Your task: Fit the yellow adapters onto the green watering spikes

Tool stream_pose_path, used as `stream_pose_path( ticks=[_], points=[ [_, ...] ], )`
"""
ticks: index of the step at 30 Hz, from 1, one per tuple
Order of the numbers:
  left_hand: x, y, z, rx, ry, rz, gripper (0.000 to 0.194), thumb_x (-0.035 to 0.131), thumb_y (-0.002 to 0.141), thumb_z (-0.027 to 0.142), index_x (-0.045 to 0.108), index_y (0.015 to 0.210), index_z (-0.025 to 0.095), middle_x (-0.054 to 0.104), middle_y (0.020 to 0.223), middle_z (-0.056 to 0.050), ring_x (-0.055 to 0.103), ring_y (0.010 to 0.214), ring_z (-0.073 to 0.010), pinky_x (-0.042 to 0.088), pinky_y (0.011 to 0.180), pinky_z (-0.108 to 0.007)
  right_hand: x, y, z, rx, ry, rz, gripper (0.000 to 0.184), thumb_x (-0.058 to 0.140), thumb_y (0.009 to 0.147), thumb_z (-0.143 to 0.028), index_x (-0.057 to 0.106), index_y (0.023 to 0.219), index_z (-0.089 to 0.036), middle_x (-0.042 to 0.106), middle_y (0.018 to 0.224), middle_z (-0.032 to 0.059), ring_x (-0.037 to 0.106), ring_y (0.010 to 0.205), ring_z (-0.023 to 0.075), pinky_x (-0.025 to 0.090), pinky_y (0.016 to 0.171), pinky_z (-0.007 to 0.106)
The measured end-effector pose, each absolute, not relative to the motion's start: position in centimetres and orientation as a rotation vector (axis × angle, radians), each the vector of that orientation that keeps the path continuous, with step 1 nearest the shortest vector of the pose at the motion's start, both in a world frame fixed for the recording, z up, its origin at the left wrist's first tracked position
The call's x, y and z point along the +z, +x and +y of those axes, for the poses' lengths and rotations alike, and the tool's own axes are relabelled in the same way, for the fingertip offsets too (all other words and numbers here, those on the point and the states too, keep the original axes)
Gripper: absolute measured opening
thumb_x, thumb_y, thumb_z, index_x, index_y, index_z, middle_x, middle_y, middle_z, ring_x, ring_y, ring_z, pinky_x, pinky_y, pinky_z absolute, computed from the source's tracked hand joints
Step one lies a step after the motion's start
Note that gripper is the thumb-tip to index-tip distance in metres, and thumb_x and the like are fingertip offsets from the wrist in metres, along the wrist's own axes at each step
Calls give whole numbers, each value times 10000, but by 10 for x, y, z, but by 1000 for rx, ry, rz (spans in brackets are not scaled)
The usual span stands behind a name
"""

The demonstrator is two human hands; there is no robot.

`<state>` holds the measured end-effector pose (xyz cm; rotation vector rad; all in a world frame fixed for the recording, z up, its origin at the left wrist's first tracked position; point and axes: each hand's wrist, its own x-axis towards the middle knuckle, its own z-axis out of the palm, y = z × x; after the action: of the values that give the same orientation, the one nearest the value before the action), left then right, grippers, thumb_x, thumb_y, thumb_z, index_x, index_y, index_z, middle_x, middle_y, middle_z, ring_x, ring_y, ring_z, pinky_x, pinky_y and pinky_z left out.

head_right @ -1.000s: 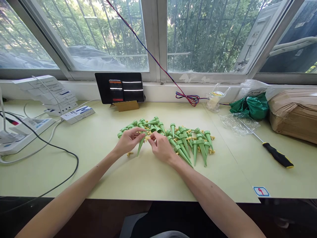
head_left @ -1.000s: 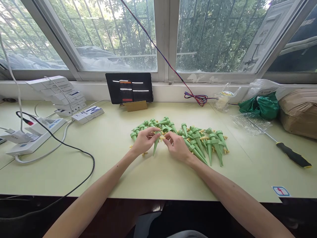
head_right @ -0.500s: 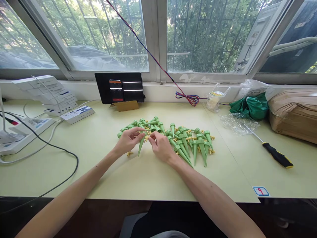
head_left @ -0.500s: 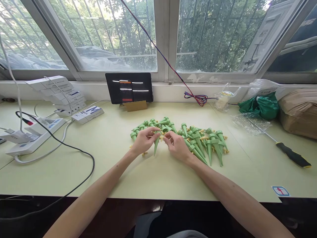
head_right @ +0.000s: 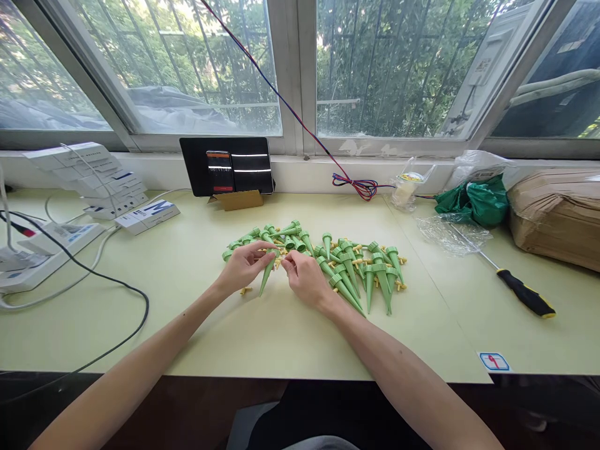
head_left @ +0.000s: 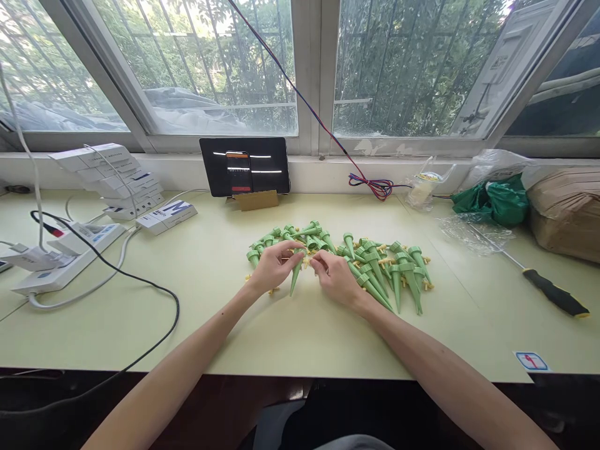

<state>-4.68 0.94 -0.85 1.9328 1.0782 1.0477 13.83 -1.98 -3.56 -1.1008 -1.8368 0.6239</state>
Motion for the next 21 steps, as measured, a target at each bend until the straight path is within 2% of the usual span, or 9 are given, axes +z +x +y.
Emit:
stream_pose_path(
  ticks=[6, 11, 21],
  points=[
    [-8, -46, 9, 1073, 1931, 1095, 308, 646, 874, 430, 701, 1010, 160, 696, 723, -35, 617, 609, -145, 510, 542, -245, -38, 138, -19, 640, -1079, -1808, 139, 486, 972, -293, 573, 932, -192, 651, 843, 30, 575, 655, 152, 394, 615, 264],
    [-7, -46, 8, 1075, 1951, 1093, 289, 637, 879, 419, 708, 989, 162, 649, 650, -7, 553, 537, -116, 484, 502, -228, -37, 138, -19, 642, -1081, -1811, 145, 471, 971, -268, 556, 882, -190, 626, 778, 23, 555, 648, 155, 396, 625, 267],
    [-10, -46, 10, 1069, 1955, 1086, 291, 635, 876, 417, 704, 1002, 164, 658, 670, -9, 572, 566, -126, 474, 505, -227, -34, 138, -20, 626, -1110, -1836, 204, 437, 985, -278, 522, 818, -197, 567, 698, -2, 485, 603, 148, 333, 588, 263]
  ],
)
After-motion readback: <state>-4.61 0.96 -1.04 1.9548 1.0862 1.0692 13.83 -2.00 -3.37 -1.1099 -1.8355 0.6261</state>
